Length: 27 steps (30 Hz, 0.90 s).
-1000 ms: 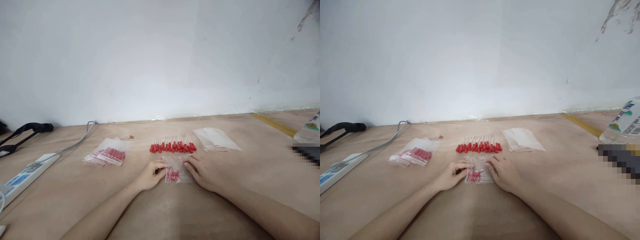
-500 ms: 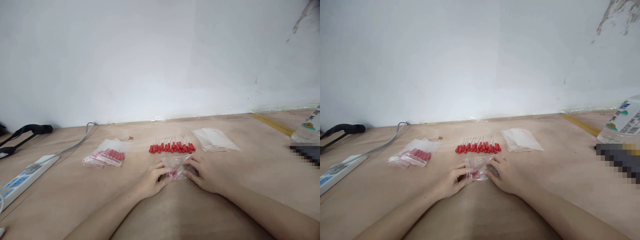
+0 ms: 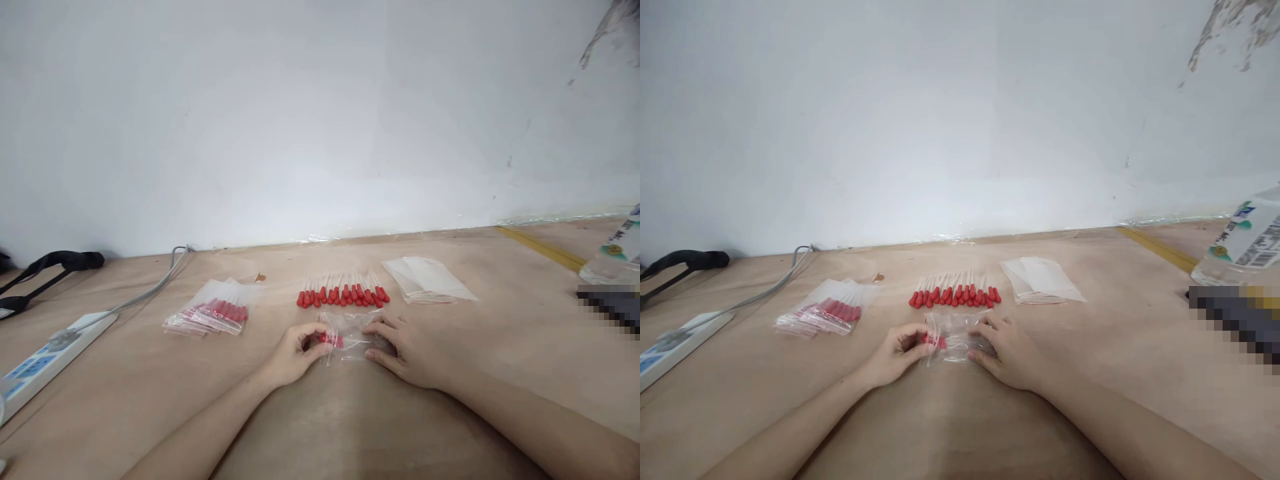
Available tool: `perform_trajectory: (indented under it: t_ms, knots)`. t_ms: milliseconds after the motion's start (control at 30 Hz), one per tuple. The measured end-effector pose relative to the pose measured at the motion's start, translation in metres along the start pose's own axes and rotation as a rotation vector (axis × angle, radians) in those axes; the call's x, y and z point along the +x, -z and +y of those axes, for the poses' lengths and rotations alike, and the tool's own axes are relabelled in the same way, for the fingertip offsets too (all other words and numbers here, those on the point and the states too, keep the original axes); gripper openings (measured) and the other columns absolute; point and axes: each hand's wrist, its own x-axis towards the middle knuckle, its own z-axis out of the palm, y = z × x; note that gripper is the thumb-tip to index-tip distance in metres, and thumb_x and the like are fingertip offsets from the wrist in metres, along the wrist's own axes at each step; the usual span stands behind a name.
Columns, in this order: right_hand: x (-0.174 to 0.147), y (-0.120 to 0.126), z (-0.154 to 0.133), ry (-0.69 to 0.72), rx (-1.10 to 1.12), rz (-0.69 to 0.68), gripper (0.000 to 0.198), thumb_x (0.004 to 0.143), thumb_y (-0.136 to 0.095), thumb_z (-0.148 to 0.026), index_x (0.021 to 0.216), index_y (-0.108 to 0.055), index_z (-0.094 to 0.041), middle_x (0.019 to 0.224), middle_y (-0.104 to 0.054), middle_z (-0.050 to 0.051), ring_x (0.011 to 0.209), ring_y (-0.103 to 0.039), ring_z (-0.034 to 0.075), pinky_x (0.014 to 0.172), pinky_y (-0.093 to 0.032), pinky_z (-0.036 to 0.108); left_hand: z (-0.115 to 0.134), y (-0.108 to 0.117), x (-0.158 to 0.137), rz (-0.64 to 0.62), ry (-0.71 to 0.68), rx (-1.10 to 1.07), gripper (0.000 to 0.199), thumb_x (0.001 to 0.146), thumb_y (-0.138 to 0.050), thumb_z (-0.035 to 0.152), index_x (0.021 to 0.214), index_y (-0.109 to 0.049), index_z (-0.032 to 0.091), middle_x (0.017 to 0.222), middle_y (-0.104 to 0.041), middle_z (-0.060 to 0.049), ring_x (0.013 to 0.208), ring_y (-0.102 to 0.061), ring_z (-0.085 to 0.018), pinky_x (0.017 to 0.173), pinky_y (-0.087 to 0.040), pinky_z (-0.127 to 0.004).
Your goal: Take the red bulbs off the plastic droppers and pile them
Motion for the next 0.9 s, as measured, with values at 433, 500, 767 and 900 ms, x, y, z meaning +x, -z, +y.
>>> perform_trajectory:
  t_ms: [433,500,767,900]
  knots:
    - [0.000,0.002,-0.002,-0.006,0.057,-0.008,0.022,0.083,-0.049,-0.033,0.103,-0.053,-0.024,0.103,-0.055,0.005,0.091,-0.052,0.019,0.080,-0.042,0.036,0.031,0.139,-0.007,0.747,-0.025,0.312,0.023,0.076,-0.061,0.035,0.095,-0.063,0.022,0.090,-0.069,0.002,0.087,-0.063,-0.017,0.079,-0.051,-0.035]
    - [0.000,0.002,-0.002,-0.002,0.056,-0.007,0.022,0.083,-0.049,-0.033,0.103,-0.053,-0.024,0.104,-0.054,0.005,0.090,-0.052,0.019,0.080,-0.042,0.036,0.026,0.120,0.005,0.801,-0.124,0.458,0.022,0.079,-0.057,0.034,0.097,-0.062,0.022,0.094,-0.067,0.001,0.085,-0.063,-0.017,0.080,-0.052,-0.037]
    - [0.001,0.005,-0.004,-0.006,0.034,-0.012,0.023,0.083,-0.050,-0.033,0.104,-0.054,-0.024,0.103,-0.055,0.005,0.089,-0.052,0.018,0.079,-0.042,0.035,-0.012,0.062,0.064,0.343,-0.338,0.885,0.024,0.086,-0.042,0.021,0.095,-0.065,0.019,0.087,-0.064,-0.006,0.082,-0.059,-0.018,0.074,-0.048,-0.031]
    - [0.001,0.005,-0.004,-0.001,0.023,-0.005,0.024,0.083,-0.049,-0.034,0.103,-0.054,-0.023,0.103,-0.055,0.006,0.090,-0.053,0.018,0.079,-0.042,0.035,-0.012,0.056,0.073,0.216,-0.256,0.971,0.020,0.084,-0.046,0.019,0.089,-0.065,0.019,0.085,-0.062,-0.007,0.083,-0.057,-0.019,0.075,-0.046,-0.031]
